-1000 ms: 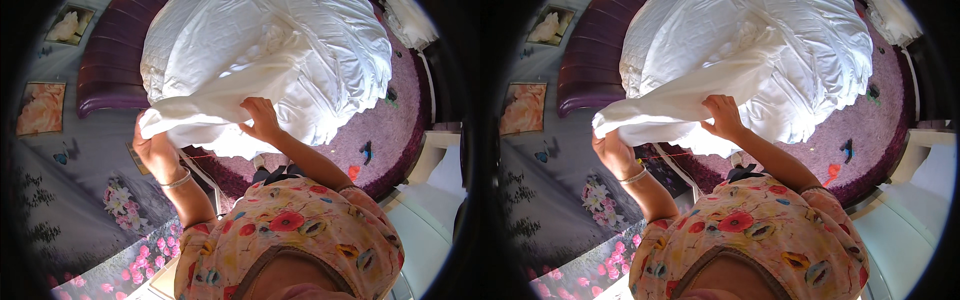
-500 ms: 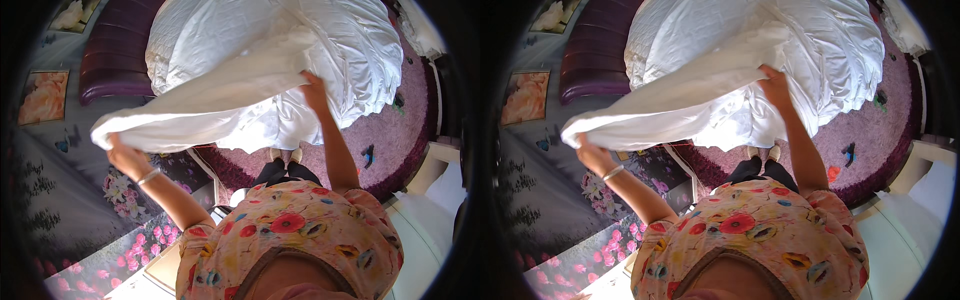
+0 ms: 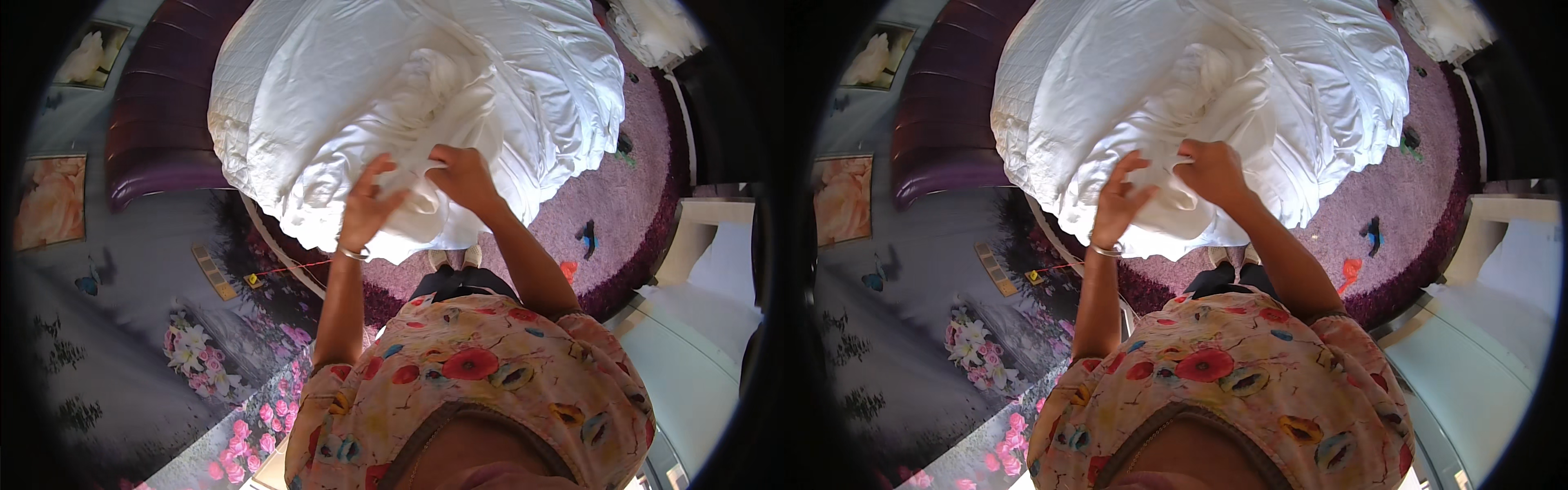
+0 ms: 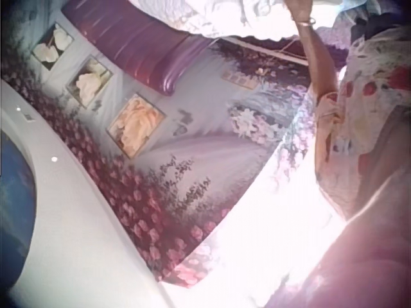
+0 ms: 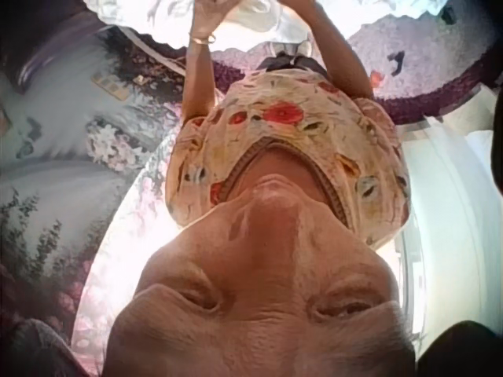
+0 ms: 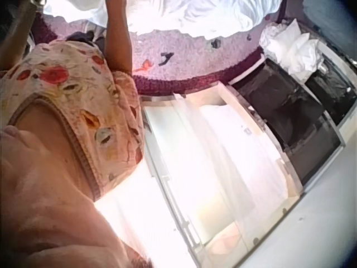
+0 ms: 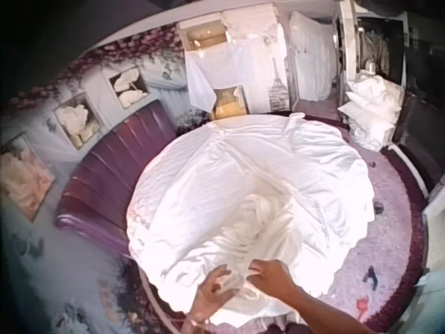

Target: The person folds a large white sheet on a round bed. They repeatedly lift, align, and smooth the fabric by hand, working around the bed to gather and fold the sheet into a more compact shape.

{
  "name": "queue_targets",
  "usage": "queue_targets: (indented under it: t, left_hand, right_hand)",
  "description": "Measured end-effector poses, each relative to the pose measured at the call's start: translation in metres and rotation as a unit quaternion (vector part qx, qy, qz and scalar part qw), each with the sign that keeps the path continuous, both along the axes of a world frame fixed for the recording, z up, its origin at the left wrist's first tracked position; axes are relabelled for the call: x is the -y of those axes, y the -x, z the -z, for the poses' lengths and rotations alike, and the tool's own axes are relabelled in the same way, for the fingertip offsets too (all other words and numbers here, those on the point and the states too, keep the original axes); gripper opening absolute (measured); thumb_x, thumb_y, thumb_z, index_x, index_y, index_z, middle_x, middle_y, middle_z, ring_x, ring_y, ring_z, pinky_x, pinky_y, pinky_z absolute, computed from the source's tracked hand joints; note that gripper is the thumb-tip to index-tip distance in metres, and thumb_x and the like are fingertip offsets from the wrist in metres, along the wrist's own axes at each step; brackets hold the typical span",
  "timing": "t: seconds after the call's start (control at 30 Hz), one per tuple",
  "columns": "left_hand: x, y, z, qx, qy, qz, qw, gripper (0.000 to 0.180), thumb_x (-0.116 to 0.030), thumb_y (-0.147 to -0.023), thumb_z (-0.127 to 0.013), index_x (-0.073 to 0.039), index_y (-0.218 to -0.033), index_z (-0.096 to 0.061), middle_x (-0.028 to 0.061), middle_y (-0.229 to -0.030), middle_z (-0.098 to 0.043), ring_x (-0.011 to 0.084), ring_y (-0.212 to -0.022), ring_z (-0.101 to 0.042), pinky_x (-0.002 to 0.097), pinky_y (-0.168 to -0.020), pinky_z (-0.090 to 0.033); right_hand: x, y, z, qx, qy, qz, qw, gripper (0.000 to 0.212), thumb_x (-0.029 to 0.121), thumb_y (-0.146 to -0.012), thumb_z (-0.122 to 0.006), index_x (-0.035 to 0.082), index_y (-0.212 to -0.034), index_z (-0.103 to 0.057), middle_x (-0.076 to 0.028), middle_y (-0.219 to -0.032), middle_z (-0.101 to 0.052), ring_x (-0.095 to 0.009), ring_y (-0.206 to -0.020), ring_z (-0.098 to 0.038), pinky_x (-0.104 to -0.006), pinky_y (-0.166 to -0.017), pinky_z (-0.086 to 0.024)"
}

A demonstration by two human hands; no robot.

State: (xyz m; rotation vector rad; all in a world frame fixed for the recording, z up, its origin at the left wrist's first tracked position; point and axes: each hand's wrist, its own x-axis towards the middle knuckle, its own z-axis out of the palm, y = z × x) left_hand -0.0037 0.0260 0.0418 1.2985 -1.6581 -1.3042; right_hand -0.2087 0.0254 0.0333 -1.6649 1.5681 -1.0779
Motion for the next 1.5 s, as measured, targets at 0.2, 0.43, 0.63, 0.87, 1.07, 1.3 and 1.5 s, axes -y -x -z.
queue_targets:
  t: [0.2,0.43,0.63,0.87,1.07,1.3,1.5]
  left_hand:
    - [0.001,0.019,0.008,0.074,0.147,-0.029,0.986,0.020,-0.003,-0.081,-0.062,-0.001,-0.101,-0.062,0.0160,-0.084,-0.066,0.0267,-0.075,-0.065,0.0321,-0.067,-0.050]
    - [-0.004,-0.001,-0.055,0.019,0.168,-0.105,0.980,0.008,-0.004,-0.083,-0.059,0.000,-0.089,-0.063,0.0042,-0.068,-0.058,0.0076,-0.061,-0.050,0.0235,-0.057,-0.043]
    - [-0.016,-0.021,-0.101,-0.050,0.228,-0.182,0.955,0.003,-0.001,-0.084,-0.060,-0.001,-0.083,-0.063,-0.0071,-0.073,-0.057,0.0004,-0.065,-0.044,0.0157,-0.058,-0.034]
    - [-0.032,-0.044,-0.137,-0.170,0.313,-0.297,0.886,0.006,-0.004,-0.081,-0.058,0.000,-0.082,-0.062,0.0026,-0.076,-0.062,0.0079,-0.067,-0.053,0.0193,-0.063,-0.042]
    - [0.000,-0.077,-0.126,0.017,0.257,-0.377,0.890,0.013,-0.013,-0.087,-0.065,-0.001,-0.087,-0.067,-0.0001,-0.069,-0.062,0.0057,-0.056,-0.050,0.0231,-0.051,-0.043]
    - [0.054,-0.093,-0.012,0.266,0.262,-0.309,0.875,0.028,-0.020,-0.080,-0.073,0.005,-0.076,-0.064,0.0183,-0.066,-0.061,0.0274,-0.055,-0.054,0.0390,-0.054,-0.044]
    - [0.068,-0.108,0.096,0.378,0.225,-0.227,0.869,0.031,-0.030,-0.086,-0.065,-0.002,-0.074,-0.060,0.0163,-0.074,-0.060,0.0351,-0.072,-0.055,0.0435,-0.068,-0.046]
  right_hand:
    - [-0.009,-0.008,-0.020,-0.003,0.007,-0.053,0.999,0.015,0.007,-0.070,-0.066,0.003,-0.084,-0.063,-0.014,-0.076,-0.064,-0.032,-0.069,-0.063,-0.0367,-0.063,-0.049]
    - [-0.010,-0.005,0.027,-0.056,0.100,0.079,0.990,0.016,0.006,-0.068,-0.067,0.009,-0.082,-0.061,-0.008,-0.078,-0.059,-0.029,-0.072,-0.059,-0.0385,-0.065,-0.048]
    - [0.011,-0.002,0.064,-0.021,0.166,0.215,0.962,0.028,-0.002,-0.070,-0.064,0.008,-0.095,-0.056,-0.007,-0.085,-0.057,-0.027,-0.067,-0.054,-0.0371,-0.063,-0.045]
    - [0.039,0.029,0.091,-0.025,0.190,0.290,0.938,0.033,-0.007,-0.069,-0.057,0.007,-0.100,-0.059,-0.011,-0.093,-0.059,-0.030,-0.080,-0.057,-0.0379,-0.071,-0.045]
    - [0.037,0.066,0.083,-0.073,0.220,0.217,0.948,0.017,0.003,-0.079,-0.053,-0.001,-0.091,-0.065,-0.013,-0.080,-0.063,-0.026,-0.075,-0.059,-0.0373,-0.069,-0.043]
    - [0.017,0.080,0.003,0.326,0.005,0.102,0.940,0.013,0.009,-0.084,-0.054,0.000,-0.077,-0.061,0.001,-0.066,-0.054,-0.005,-0.064,-0.046,-0.0226,-0.058,-0.040]
    - [0.010,0.062,0.032,0.218,-0.045,0.025,0.975,0.017,0.012,-0.085,-0.059,0.001,-0.072,-0.055,0.000,-0.062,-0.048,-0.006,-0.060,-0.043,-0.0236,-0.056,-0.038]
